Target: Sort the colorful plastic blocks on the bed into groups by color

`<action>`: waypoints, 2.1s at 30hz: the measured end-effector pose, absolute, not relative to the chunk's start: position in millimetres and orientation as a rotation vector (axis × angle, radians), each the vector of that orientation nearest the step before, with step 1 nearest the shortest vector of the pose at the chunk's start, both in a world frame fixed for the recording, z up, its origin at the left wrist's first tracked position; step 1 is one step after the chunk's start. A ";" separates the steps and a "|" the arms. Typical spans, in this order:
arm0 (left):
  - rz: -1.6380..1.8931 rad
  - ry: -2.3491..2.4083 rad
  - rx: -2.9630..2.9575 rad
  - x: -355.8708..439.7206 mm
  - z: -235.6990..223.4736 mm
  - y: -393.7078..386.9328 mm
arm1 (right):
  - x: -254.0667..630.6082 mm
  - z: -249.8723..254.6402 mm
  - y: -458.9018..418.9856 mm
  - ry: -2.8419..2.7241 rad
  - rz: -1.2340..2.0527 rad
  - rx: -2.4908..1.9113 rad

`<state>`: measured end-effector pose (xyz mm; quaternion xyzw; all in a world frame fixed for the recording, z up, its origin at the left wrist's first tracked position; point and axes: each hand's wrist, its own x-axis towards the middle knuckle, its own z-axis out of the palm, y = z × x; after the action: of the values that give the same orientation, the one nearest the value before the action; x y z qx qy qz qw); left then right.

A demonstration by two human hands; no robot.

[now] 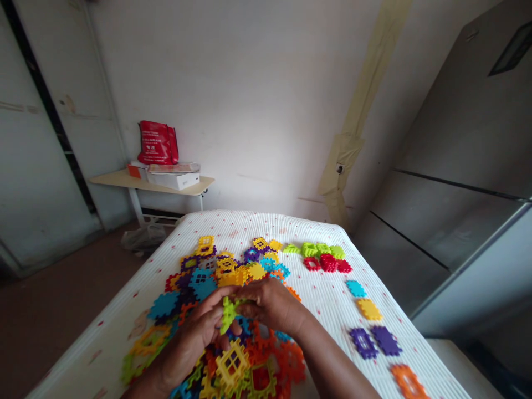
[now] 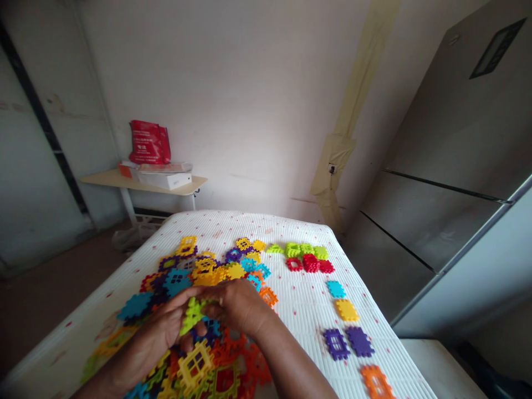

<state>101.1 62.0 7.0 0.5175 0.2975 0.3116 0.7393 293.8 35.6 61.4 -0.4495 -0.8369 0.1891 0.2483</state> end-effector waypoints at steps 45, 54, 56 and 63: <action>0.714 1.136 1.640 89.8 3.5 76.1 | 281.8 19.8 53.4 -1.628 0.940 -1.104; 0.771 1.163 1.477 86.9 -0.6 78.9 | 273.1 36.8 42.0 -2.082 0.058 -1.516; 0.819 1.173 1.426 88.4 -1.5 78.2 | 263.8 37.1 37.7 -2.091 -0.020 -1.632; 0.900 1.123 1.398 92.4 -2.1 74.4 | 242.8 26.8 32.7 -1.978 0.093 -1.818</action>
<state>92.4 74.4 -2.1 0.5876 0.4720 0.3783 0.5374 242.8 32.7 26.8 -0.6589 -0.7170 0.0336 0.2250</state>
